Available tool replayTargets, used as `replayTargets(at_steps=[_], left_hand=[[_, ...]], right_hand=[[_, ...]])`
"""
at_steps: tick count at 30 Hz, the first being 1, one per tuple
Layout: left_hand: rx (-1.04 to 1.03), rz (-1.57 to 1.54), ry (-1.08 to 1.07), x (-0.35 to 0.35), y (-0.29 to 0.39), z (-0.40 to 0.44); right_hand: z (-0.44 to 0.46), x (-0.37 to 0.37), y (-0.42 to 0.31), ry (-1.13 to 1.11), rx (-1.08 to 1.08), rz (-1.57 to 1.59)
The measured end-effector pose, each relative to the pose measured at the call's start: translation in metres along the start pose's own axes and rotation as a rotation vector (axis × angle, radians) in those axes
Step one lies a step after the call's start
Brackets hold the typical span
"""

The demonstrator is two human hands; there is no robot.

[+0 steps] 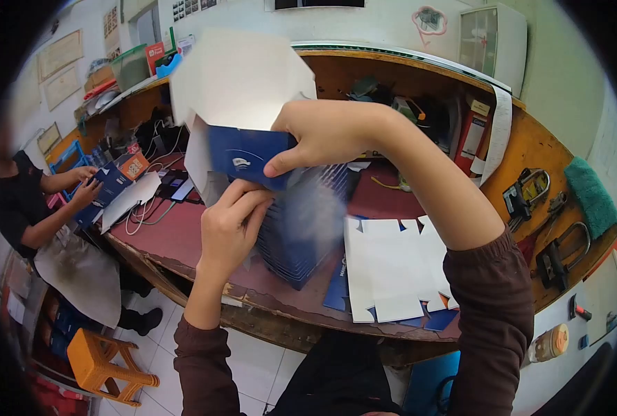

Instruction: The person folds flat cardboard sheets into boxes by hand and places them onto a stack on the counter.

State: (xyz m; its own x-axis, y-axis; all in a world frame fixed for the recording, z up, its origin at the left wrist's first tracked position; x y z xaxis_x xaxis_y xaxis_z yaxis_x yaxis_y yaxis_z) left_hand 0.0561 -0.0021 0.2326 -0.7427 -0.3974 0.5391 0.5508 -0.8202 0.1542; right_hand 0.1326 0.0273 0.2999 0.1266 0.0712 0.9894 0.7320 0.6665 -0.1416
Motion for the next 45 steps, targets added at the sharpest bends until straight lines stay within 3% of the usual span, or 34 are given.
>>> replayTargets(at_steps=[7, 11, 14, 17, 19, 21, 24, 29, 31, 33, 35, 37, 39, 41, 45], left_hand=[[-0.127, -0.105, -0.052, -0.002, -0.007, 0.005], [-0.08, -0.206, -0.133, -0.007, -0.017, 0.008], [-0.07, -0.255, -0.136, -0.006, -0.017, 0.008], [0.031, -0.193, -0.119, -0.005, -0.007, 0.008], [-0.009, -0.122, -0.111, -0.005, 0.004, 0.009], [-0.039, -0.103, -0.169, -0.011, 0.004, 0.005], [0.111, 0.239, -0.143, -0.008, -0.023, 0.001], [0.182, 0.397, -0.093, -0.014, -0.04, -0.005], [0.197, 0.489, -0.06, -0.015, -0.044, -0.005], [0.173, 0.461, -0.042, -0.014, -0.043, -0.005], [0.155, 0.433, -0.014, -0.012, -0.043, -0.005], [0.166, 0.419, 0.102, -0.005, -0.042, -0.009], [0.238, 0.338, 0.09, -0.011, -0.044, -0.014], [0.04, 0.201, 0.315, 0.0, -0.009, -0.018], [-0.066, 0.268, 0.178, -0.021, 0.004, 0.005]], right_hand=[[0.021, -0.025, 0.007, -0.014, -0.061, -0.182], [0.017, -0.027, -0.009, 0.103, -0.047, -0.274], [0.02, -0.041, -0.007, -0.036, -0.085, -0.316], [0.035, -0.037, 0.0, -0.207, -0.02, -0.164], [0.052, -0.033, 0.005, -0.163, -0.103, -0.085], [0.059, -0.029, -0.003, -0.056, -0.103, -0.305], [0.056, -0.024, -0.014, 0.06, -0.085, -0.342], [0.068, -0.037, -0.016, 0.056, -0.122, -0.366], [0.083, -0.044, -0.004, 0.021, -0.129, -0.338], [0.093, -0.073, 0.022, -0.404, -0.138, -0.352], [0.082, -0.073, 0.049, -0.446, -0.173, -0.171], [0.053, -0.048, 0.053, -0.311, -0.177, 0.589], [0.055, 0.0, 0.097, 0.029, -0.201, 0.105], [0.057, 0.004, 0.168, 0.16, -0.459, -0.235], [0.048, -0.031, 0.195, -0.03, -0.542, 0.075]])
Point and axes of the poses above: each hand's wrist, its own z-axis towards the middle knuckle, its own x-axis out of the back of the hand, y = z × x, the point moved 10 cm from there along z, towards the middle knuckle, and after that the axes turned 7 degrees about -y, right-handed, at the moved point
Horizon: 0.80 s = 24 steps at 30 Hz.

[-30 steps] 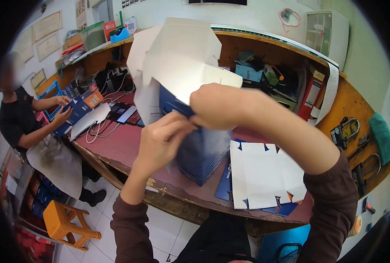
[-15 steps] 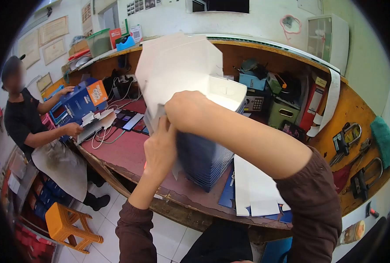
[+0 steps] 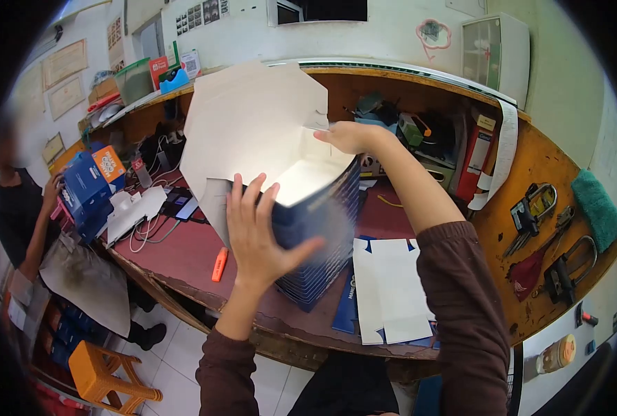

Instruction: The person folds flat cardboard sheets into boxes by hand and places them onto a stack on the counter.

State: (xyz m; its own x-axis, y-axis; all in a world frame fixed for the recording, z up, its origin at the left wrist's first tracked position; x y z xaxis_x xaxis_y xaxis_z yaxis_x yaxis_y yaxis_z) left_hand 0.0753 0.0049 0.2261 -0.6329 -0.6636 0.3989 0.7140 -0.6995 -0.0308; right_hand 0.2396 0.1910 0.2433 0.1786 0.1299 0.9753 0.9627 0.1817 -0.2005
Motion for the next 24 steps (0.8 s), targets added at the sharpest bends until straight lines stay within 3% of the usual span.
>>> replayTargets(at_steps=[1, 4, 7, 9, 10, 12, 15, 18, 20, 21, 23, 24], left_hand=[[-0.026, -0.068, 0.126, 0.003, -0.006, -0.002], [-0.015, -0.065, 0.209, 0.003, -0.011, -0.011], [0.023, -0.039, 0.226, 0.002, -0.007, -0.014], [0.048, -0.021, 0.17, 0.001, -0.008, -0.013], [0.045, -0.034, 0.169, 0.001, -0.001, -0.014], [0.248, 0.037, 0.206, 0.006, 0.0, -0.021], [0.154, 0.017, 0.334, -0.003, 0.053, -0.057], [-0.171, -0.623, -0.486, -0.119, 0.162, -0.085], [-0.267, -0.553, -0.716, -0.168, 0.209, -0.129], [-0.267, -0.564, -0.711, -0.176, 0.213, -0.133], [-0.232, -0.626, -1.128, -0.213, 0.225, -0.165], [-0.239, -0.632, -1.125, -0.213, 0.224, -0.158]], right_hand=[[0.002, -0.003, -0.001, -0.022, 0.008, 0.05], [0.003, -0.011, -0.005, -0.059, 0.033, 0.112], [0.003, -0.006, -0.011, 0.08, 0.096, 0.036], [-0.019, 0.021, -0.022, 0.421, 0.219, 0.084], [-0.027, 0.018, -0.019, 0.422, 0.206, 0.082], [-0.083, 0.041, 0.011, 0.939, 0.21, 0.576], [-0.154, 0.023, 0.027, 1.132, 0.484, 0.791], [-0.217, -0.016, 0.048, 1.05, 0.474, 1.005], [-0.243, -0.053, 0.071, 0.995, 0.349, 1.006], [-0.253, -0.074, 0.084, 0.955, 0.298, 1.029], [-0.273, -0.113, 0.098, 0.853, 0.288, 1.138], [-0.279, -0.136, 0.105, 0.749, 0.236, 1.171]])
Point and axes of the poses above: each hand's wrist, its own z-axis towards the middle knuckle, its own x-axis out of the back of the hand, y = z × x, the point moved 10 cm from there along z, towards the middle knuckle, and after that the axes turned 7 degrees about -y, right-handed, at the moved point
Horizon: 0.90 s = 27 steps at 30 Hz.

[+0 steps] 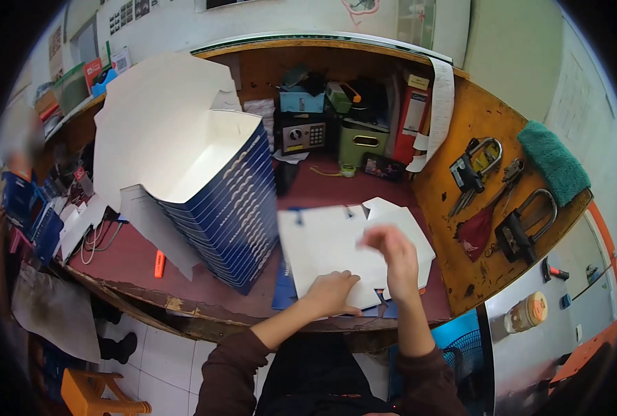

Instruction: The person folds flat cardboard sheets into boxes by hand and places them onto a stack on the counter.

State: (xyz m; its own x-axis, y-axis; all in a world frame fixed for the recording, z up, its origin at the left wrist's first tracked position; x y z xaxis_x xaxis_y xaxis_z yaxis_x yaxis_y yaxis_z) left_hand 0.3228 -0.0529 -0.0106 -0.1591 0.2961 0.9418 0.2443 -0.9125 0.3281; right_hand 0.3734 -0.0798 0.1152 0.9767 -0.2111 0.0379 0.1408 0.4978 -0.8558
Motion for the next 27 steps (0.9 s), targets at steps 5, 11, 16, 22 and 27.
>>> replayTargets(at_steps=[5, 11, 16, 22, 27], left_hand=[[0.027, -0.286, -0.173, 0.008, -0.036, 0.014], [-0.067, -0.585, 0.15, 0.082, -0.045, 0.018], [-0.2, -1.248, 0.429, 0.118, -0.017, 0.01], [-0.367, -1.195, 0.587, 0.118, 0.013, 0.002], [-0.068, -0.705, 0.047, 0.059, 0.044, 0.014]], right_hand=[[-0.07, -0.027, 0.046, -0.385, -0.459, -0.234], [-0.104, -0.038, 0.094, -0.382, -0.29, -0.85], [-0.109, -0.031, 0.111, -0.359, -0.731, -0.359], [-0.13, 0.04, 0.081, 0.443, -0.303, 0.943], [-0.143, 0.094, 0.002, 0.791, 0.167, 0.18]])
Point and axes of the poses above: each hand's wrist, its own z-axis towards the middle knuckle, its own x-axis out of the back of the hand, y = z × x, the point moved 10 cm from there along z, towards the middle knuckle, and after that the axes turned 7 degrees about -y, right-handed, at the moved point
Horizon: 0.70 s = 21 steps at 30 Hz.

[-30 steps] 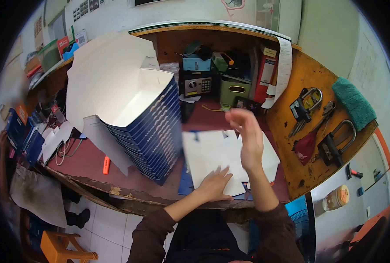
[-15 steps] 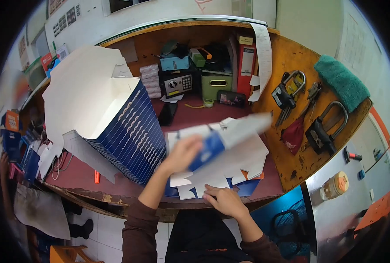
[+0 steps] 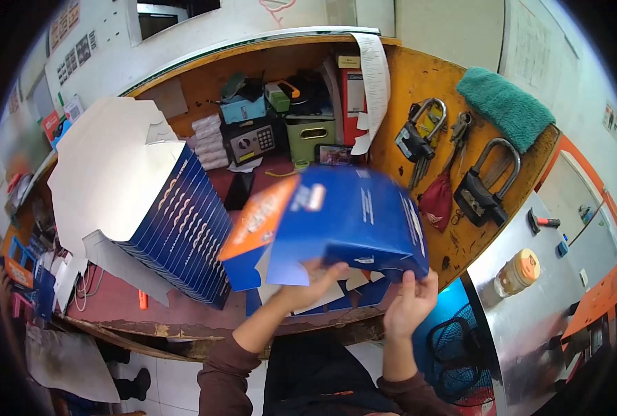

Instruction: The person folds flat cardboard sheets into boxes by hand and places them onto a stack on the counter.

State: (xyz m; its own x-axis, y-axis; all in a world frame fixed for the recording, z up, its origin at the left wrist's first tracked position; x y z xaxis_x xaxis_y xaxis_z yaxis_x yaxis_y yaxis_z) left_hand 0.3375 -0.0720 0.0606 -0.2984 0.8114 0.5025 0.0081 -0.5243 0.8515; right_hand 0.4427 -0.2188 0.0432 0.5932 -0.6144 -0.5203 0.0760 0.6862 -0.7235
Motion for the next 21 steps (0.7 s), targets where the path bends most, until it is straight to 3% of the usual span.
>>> replayTargets(at_steps=[1, 2, 3, 5, 6, 8, 9, 10, 11, 13, 14, 15, 17, 19, 21], left_hand=[[-0.141, -0.326, 0.069, -0.01, 0.017, 0.001], [-0.28, -0.652, 0.137, -0.013, 0.028, -0.002], [-0.287, -0.652, 0.135, -0.017, 0.032, -0.003], [-0.36, -0.487, 0.233, -0.011, 0.044, -0.009], [-0.381, -0.413, 0.302, -0.005, 0.04, -0.013], [-0.359, -0.433, 0.242, 0.004, 0.028, -0.016], [-0.327, -0.46, 0.18, 0.003, 0.026, -0.016], [-0.522, -1.328, 0.079, 0.007, 0.026, -0.018], [-0.528, -1.32, 0.083, 0.013, 0.029, -0.021], [-0.474, -1.681, 0.041, 0.024, 0.042, -0.025], [-0.42, -1.746, 0.012, 0.025, 0.032, -0.022], [-0.436, -1.735, 0.019, 0.03, 0.032, -0.023], [-0.175, -1.192, 0.189, 0.036, 0.012, -0.024], [-0.059, -0.887, 0.332, 0.034, -0.016, -0.032], [-0.238, -0.748, 0.438, 0.02, 0.012, -0.043]], right_hand=[[-0.009, -0.005, -0.033, 0.086, 0.347, -0.215], [-0.019, -0.009, -0.032, 0.17, 0.391, -0.067], [-0.024, -0.014, -0.028, 0.267, 0.381, 0.0], [-0.017, -0.037, -0.001, 0.204, 0.033, 0.366], [-0.016, -0.03, -0.001, 0.199, 0.038, 0.371], [-0.018, -0.054, 0.031, -0.131, -0.354, 0.893], [-0.016, -0.054, 0.027, -0.144, -0.357, 0.895], [-0.018, -0.051, 0.027, -0.097, -0.397, 0.814], [-0.02, -0.046, 0.029, -0.05, -0.431, 0.736], [-0.017, -0.055, 0.022, -0.149, -0.343, 0.71], [-0.017, -0.045, 0.015, -0.07, -0.246, 0.485], [-0.015, -0.039, 0.004, 0.003, -0.145, 0.262], [-0.017, -0.034, -0.01, -0.007, 0.032, 0.186], [-0.022, -0.042, -0.016, -0.058, 0.094, 0.244], [-0.033, -0.064, -0.006, -0.043, 0.09, 0.33]])
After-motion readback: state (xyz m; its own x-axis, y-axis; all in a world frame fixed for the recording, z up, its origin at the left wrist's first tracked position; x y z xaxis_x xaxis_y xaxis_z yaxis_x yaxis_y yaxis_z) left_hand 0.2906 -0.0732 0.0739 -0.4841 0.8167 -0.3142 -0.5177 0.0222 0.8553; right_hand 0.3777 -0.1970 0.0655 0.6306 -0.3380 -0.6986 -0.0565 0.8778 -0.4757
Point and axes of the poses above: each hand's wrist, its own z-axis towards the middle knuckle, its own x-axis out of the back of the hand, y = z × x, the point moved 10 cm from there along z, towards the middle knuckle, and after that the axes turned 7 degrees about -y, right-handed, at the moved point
